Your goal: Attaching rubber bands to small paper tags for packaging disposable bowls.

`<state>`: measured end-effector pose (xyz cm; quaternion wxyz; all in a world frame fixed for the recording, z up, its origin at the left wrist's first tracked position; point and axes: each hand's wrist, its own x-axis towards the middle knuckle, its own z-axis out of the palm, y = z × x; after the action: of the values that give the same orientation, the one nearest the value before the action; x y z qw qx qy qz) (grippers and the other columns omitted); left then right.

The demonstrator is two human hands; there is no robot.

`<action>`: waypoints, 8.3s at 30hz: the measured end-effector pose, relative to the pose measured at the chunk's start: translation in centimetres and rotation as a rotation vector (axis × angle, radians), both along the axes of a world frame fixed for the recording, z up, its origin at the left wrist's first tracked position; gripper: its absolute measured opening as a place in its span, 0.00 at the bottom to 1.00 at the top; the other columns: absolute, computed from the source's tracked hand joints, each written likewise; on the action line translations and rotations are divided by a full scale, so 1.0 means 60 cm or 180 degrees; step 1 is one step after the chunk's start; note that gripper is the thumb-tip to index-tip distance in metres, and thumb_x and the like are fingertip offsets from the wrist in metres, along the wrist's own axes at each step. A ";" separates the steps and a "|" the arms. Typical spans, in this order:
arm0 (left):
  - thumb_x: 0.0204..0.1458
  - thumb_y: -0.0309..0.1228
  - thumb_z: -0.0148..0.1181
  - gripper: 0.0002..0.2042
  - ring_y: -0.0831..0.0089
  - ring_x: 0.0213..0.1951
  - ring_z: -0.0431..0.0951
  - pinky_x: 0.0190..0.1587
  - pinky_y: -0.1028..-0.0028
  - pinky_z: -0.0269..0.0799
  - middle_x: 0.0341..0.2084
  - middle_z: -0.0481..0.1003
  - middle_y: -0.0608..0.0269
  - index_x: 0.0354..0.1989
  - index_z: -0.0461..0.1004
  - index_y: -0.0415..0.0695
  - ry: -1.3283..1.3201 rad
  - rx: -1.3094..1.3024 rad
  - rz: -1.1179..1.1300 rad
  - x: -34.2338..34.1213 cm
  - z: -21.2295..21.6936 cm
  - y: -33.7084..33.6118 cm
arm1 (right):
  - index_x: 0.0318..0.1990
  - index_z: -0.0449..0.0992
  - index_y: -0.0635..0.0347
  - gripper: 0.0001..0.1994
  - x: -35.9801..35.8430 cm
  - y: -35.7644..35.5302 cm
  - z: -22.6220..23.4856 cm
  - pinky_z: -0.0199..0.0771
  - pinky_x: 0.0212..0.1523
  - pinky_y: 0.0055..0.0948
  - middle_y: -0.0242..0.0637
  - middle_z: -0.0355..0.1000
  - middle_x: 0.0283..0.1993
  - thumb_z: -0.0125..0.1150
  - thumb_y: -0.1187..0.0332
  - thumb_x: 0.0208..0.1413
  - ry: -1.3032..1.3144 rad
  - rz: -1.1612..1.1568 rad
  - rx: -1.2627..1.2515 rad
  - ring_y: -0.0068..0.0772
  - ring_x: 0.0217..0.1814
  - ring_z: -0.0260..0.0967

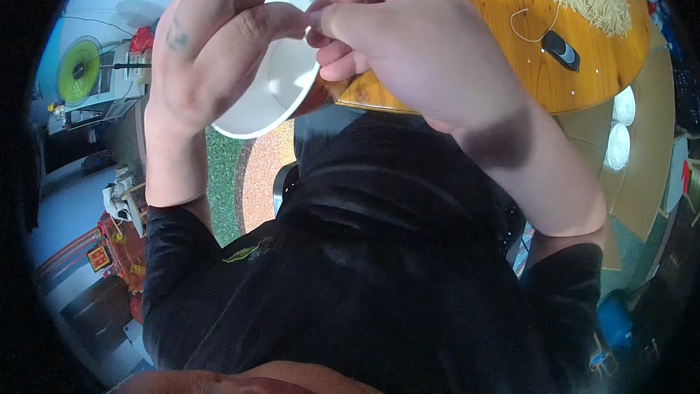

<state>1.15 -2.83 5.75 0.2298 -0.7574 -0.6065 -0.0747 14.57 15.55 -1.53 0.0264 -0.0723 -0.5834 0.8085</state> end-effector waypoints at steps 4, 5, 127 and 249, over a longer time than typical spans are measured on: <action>0.44 0.26 0.75 0.09 0.60 0.30 0.76 0.31 0.64 0.71 0.28 0.73 0.58 0.32 0.80 0.40 -0.0467 -0.0497 0.0323 0.006 0.025 0.022 | 0.51 0.80 0.70 0.12 0.002 0.010 0.036 0.86 0.50 0.24 0.40 0.82 0.43 0.63 0.69 0.69 -0.0222 0.0215 0.0749 0.24 0.44 0.83; 0.44 0.26 0.75 0.09 0.60 0.31 0.77 0.31 0.64 0.72 0.29 0.73 0.58 0.32 0.80 0.40 -0.0695 -0.0029 -0.0163 -0.012 -0.001 0.032 | 0.50 0.80 0.70 0.11 0.002 0.007 0.047 0.85 0.50 0.23 0.40 0.82 0.43 0.63 0.69 0.69 -0.0265 0.0258 0.1012 0.24 0.44 0.83; 0.47 0.30 0.83 0.22 0.59 0.42 0.82 0.45 0.62 0.75 0.39 0.83 0.57 0.39 0.69 0.46 -0.2998 0.2123 0.0096 0.030 -0.075 0.001 | 0.85 0.36 0.55 0.67 0.055 0.083 0.018 0.65 0.77 0.54 0.45 0.51 0.82 0.84 0.58 0.46 0.1855 -0.1636 0.0406 0.48 0.82 0.56; 0.47 0.22 0.73 0.13 0.59 0.37 0.82 0.38 0.64 0.79 0.39 0.81 0.57 0.42 0.84 0.40 -0.2286 0.0747 -0.0101 0.109 -0.151 -0.008 | 0.39 0.78 0.60 0.03 0.083 0.172 -0.145 0.70 0.54 0.47 0.41 0.76 0.41 0.65 0.73 0.60 0.0464 -0.1849 0.5039 0.51 0.50 0.73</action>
<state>7.70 -3.34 -3.32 0.0866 -0.6608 -0.6240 -0.4080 19.57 25.87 -10.25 0.3135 -0.1272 -0.9327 0.1252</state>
